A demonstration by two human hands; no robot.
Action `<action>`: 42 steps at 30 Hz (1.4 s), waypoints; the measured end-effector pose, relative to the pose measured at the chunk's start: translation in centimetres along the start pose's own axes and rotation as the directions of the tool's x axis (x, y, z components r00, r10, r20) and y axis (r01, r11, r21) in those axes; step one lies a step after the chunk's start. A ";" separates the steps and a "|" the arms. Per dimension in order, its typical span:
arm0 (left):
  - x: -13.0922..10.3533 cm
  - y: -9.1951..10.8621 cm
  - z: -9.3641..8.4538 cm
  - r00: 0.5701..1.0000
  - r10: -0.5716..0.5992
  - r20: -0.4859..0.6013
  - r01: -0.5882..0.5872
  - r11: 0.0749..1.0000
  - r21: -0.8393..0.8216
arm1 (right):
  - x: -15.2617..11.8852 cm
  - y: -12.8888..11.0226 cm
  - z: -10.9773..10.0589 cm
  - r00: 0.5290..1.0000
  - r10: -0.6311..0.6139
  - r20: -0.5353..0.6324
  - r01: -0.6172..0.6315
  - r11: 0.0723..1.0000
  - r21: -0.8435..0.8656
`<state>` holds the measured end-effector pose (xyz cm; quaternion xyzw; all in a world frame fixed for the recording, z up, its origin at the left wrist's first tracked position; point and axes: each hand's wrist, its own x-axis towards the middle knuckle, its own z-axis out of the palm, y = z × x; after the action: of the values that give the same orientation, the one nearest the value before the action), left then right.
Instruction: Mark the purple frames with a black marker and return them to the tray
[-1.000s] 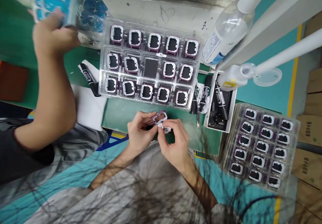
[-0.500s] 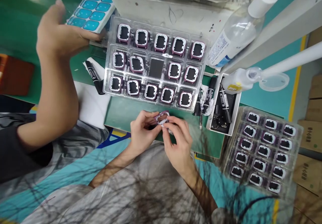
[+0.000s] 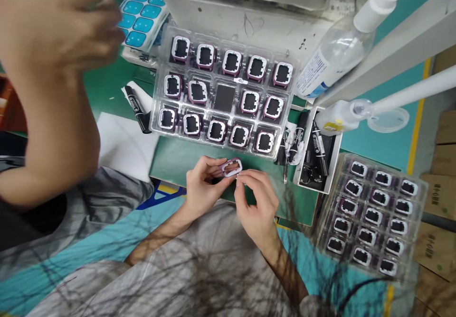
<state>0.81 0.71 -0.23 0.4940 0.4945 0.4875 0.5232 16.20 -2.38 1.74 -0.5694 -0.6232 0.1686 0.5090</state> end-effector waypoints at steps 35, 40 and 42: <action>-1.0 -1.5 -0.3 0.983 0.103 -0.151 -0.072 0.978 0.194 | -0.2 -1.3 0.9 0.994 -0.101 0.046 0.103 0.993 -0.050; -0.8 -1.3 -0.3 0.987 0.093 -0.129 -0.066 0.977 0.201 | -0.2 -0.9 0.9 0.985 -0.147 0.090 0.155 0.983 -0.099; -0.6 -1.3 -0.2 0.987 0.105 -0.124 -0.080 0.977 0.195 | -0.3 -0.7 0.9 0.978 -0.174 0.115 0.188 0.974 -0.128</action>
<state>0.58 0.03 -1.48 0.5305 0.5489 0.4939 0.4162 15.07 -2.49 1.77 -0.5345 -0.7081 0.1070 0.4489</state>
